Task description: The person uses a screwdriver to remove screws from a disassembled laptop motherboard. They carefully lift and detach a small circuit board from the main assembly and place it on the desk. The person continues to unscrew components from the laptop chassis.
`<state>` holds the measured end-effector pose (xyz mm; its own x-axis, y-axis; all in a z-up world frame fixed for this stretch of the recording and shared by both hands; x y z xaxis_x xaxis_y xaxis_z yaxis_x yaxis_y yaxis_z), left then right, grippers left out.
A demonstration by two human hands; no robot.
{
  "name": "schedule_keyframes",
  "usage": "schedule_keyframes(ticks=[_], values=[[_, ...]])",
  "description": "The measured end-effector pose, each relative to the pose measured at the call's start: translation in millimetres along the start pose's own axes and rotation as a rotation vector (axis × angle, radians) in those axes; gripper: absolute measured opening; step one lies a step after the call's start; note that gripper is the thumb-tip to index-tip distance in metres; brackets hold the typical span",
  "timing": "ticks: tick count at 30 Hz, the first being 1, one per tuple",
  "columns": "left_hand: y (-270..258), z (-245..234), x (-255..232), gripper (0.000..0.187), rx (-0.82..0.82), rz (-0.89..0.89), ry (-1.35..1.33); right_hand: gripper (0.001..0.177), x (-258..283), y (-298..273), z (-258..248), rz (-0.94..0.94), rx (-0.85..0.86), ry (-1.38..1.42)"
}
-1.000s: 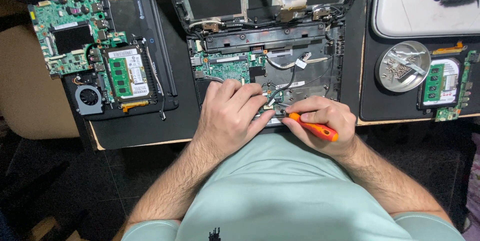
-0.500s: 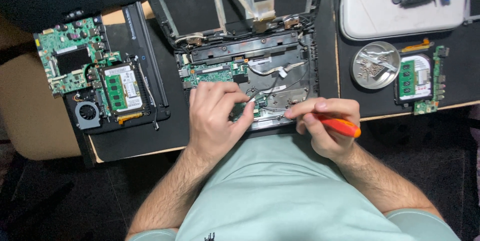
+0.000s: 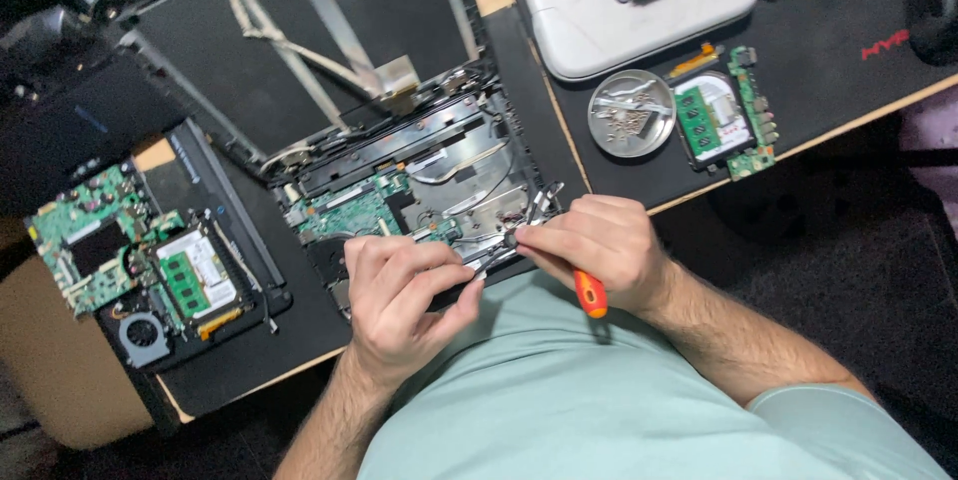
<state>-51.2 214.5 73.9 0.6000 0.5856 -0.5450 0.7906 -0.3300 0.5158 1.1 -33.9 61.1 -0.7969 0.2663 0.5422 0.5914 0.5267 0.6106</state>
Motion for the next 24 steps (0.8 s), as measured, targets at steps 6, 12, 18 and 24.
schedule_keyframes(ticks=[6, 12, 18, 24], values=[[11, 15, -1, 0.006, 0.034, 0.056, 0.007, 0.012, -4, -17, -16, -0.040, 0.011, -0.051], [16, 18, 4, 0.037, 0.187, 0.097, 0.098, 0.016, -16, -36, -66, 0.032, 0.225, -0.170], [4, 6, 12, 0.025, 0.196, 0.034, 0.223, 0.011, -55, -76, -126, 0.222, 0.215, -0.451], [-36, -5, 34, 0.016, 0.191, -0.042, 0.425, 0.011, -94, -98, -152, 0.379, 0.209, -0.578]])
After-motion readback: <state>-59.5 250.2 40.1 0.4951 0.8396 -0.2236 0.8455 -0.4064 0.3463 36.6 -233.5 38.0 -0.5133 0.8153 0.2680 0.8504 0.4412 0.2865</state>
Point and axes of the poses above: each hand's wrist, its own y-axis towards the middle knuckle, its own z-axis out of the palm, x = y × z, the point moved 3 cm from there along y, towards the middle knuckle, and after that the axes turned 11 degrees about x, right-handed, at the moved point
